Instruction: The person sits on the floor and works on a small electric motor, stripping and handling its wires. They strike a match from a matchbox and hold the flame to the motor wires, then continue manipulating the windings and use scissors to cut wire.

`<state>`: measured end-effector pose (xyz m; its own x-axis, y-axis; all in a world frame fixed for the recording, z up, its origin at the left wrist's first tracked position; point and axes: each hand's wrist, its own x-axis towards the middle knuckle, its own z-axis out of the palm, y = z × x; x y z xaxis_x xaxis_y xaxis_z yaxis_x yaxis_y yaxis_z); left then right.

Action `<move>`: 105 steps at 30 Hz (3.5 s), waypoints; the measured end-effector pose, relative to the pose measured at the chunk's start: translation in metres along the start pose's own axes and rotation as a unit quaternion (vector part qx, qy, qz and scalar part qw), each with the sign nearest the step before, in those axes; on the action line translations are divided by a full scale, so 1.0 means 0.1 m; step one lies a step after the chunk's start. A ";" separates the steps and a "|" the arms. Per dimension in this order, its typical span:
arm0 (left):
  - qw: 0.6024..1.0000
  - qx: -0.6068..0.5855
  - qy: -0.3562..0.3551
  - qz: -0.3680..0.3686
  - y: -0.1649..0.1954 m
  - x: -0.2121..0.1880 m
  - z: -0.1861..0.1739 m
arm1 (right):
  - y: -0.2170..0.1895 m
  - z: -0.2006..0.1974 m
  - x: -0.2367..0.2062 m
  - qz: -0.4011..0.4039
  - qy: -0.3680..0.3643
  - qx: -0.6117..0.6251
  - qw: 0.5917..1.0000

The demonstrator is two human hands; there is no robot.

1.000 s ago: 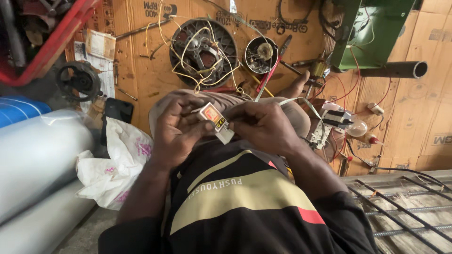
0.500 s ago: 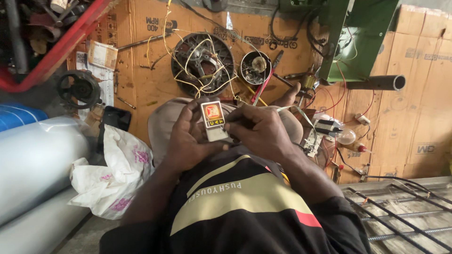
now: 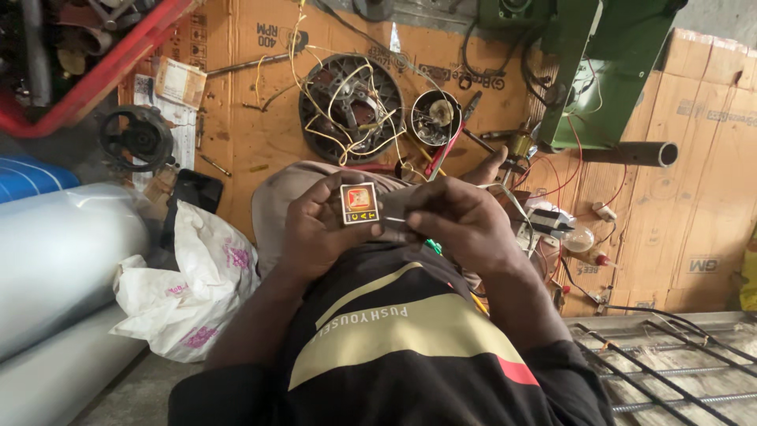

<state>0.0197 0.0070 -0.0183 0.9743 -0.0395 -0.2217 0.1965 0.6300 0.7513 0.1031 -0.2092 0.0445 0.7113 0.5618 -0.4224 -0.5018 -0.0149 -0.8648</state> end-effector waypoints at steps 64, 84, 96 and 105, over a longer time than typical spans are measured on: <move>0.824 0.557 0.100 -0.032 0.28 -0.26 -0.26 | 0.39 -0.52 0.87 -0.144 0.143 0.257 0.945; 0.817 0.514 -0.088 0.245 0.96 0.61 0.26 | 0.44 -0.38 1.02 -0.142 0.024 0.215 0.966; 0.789 0.542 -0.118 0.265 0.88 0.69 0.32 | 0.30 -0.16 0.92 -0.208 0.028 0.032 0.977; 0.800 0.528 -0.134 0.253 0.85 0.70 0.32 | 0.19 -0.14 0.83 -0.231 0.046 -0.072 0.969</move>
<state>0.1078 0.0327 0.0502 0.9190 -0.2413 0.3117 -0.3852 -0.3818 0.8401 0.1593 -0.1751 -0.0107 0.8880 0.4599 0.0023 -0.0504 0.1023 -0.9935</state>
